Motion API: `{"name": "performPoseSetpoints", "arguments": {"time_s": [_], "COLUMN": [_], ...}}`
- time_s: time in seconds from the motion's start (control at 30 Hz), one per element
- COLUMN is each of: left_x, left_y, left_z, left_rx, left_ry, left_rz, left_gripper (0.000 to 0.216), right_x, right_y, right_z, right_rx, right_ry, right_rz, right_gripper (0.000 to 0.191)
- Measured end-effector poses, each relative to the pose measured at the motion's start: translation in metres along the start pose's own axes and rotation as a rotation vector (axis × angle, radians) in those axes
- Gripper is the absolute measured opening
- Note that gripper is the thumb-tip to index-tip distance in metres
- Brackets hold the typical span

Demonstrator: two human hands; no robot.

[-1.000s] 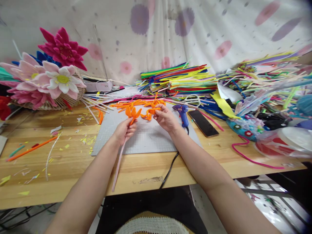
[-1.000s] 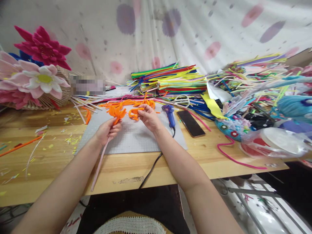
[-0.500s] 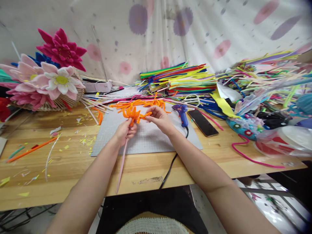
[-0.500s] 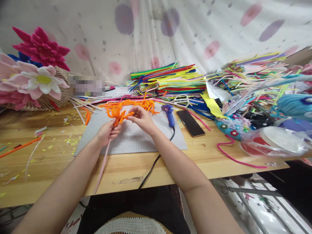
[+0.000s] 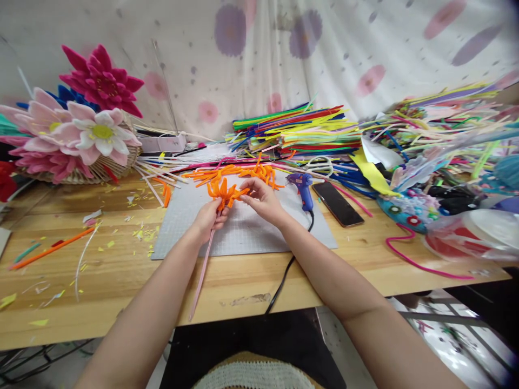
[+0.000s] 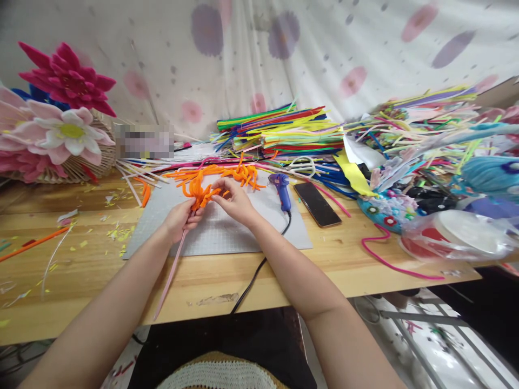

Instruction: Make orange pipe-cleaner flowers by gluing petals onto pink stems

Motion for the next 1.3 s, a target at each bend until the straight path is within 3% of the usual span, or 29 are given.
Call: {"name": "performPoseSetpoints", "arguments": {"time_s": [0.27,0.43,0.83,1.3], "left_x": [-0.001,-0.004,-0.007,-0.009], "left_y": [0.001,0.003,-0.001,0.001], "left_z": [0.000,-0.003,-0.002,-0.005], "left_rx": [0.003,0.010,0.011,0.014], "left_ry": [-0.011,-0.097,-0.127,-0.172], "left_rz": [0.001,-0.024,0.059,0.055], "left_gripper": [0.024,0.037,0.055,0.042], "right_x": [0.000,-0.003,-0.009,-0.010], "right_y": [0.001,0.000,0.006,0.004], "right_z": [-0.001,-0.001,-0.002,-0.002], "right_rx": [0.037,0.067,0.084,0.102], "right_ry": [0.001,-0.033,-0.119,-0.085], "right_rz": [-0.065,-0.112,-0.208,-0.239], "right_gripper": [0.016,0.015,0.017,0.014]}}
Point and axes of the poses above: each hand's wrist, its own z-axis towards the middle knuckle, its own x-axis out of the back of the hand, y = z × x, the point moved 5 cm from there along z, towards the middle knuckle, and after that the axes turned 8 degrees about z, right-handed, at the moved point
